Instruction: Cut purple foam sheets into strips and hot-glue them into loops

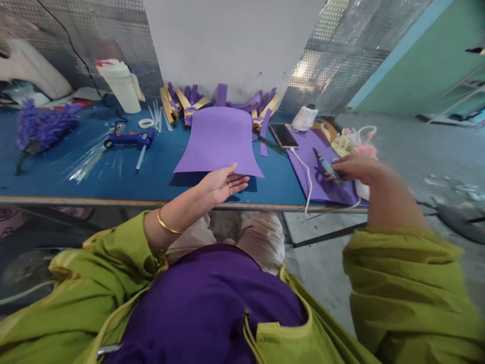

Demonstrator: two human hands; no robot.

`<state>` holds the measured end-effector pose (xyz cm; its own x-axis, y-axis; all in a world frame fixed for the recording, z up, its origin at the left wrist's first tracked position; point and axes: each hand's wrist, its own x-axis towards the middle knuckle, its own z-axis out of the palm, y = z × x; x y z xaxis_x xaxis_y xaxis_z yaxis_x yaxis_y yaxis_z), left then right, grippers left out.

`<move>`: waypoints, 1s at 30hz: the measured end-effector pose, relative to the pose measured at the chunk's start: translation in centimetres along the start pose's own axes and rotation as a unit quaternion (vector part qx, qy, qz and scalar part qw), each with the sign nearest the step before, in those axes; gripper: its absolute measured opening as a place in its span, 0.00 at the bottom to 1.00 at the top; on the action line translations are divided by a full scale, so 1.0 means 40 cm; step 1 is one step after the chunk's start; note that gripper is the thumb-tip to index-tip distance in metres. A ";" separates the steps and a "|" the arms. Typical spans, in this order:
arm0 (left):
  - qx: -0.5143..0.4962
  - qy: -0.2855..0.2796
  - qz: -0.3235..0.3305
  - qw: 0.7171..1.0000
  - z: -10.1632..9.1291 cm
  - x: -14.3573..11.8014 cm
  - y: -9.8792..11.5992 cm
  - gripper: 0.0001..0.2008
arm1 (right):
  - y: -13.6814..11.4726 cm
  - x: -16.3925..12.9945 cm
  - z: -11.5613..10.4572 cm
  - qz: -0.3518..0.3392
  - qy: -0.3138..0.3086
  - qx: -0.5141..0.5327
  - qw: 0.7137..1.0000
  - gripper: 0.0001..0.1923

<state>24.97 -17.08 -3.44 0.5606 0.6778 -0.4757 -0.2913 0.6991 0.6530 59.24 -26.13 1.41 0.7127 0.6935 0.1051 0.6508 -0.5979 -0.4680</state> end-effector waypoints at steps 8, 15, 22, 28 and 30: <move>0.059 0.043 -0.010 0.997 0.020 0.012 0.009 0.04 | -0.013 -0.182 -0.063 0.113 -0.095 0.340 0.929 0.13; 0.101 0.061 -0.015 0.993 0.042 -0.002 0.002 0.08 | -0.066 -0.493 0.034 0.160 -0.364 0.505 0.767 0.22; 0.118 0.057 -0.003 0.991 0.043 -0.001 -0.004 0.08 | -0.090 -0.587 0.088 0.120 -0.405 0.555 0.717 0.22; 0.122 0.073 0.004 0.990 0.054 -0.013 -0.006 0.08 | -0.094 -0.582 0.121 0.074 -0.413 0.552 0.720 0.26; 0.124 0.077 0.005 0.989 0.058 -0.017 -0.007 0.08 | -0.107 -0.573 0.132 0.078 -0.401 0.547 0.731 0.27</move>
<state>26.47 -18.28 -1.93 0.4291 0.7240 -0.5401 -0.0865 0.6281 0.7733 38.75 -37.34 -3.62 0.0887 0.9259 -0.3673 -0.3328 -0.3200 -0.8871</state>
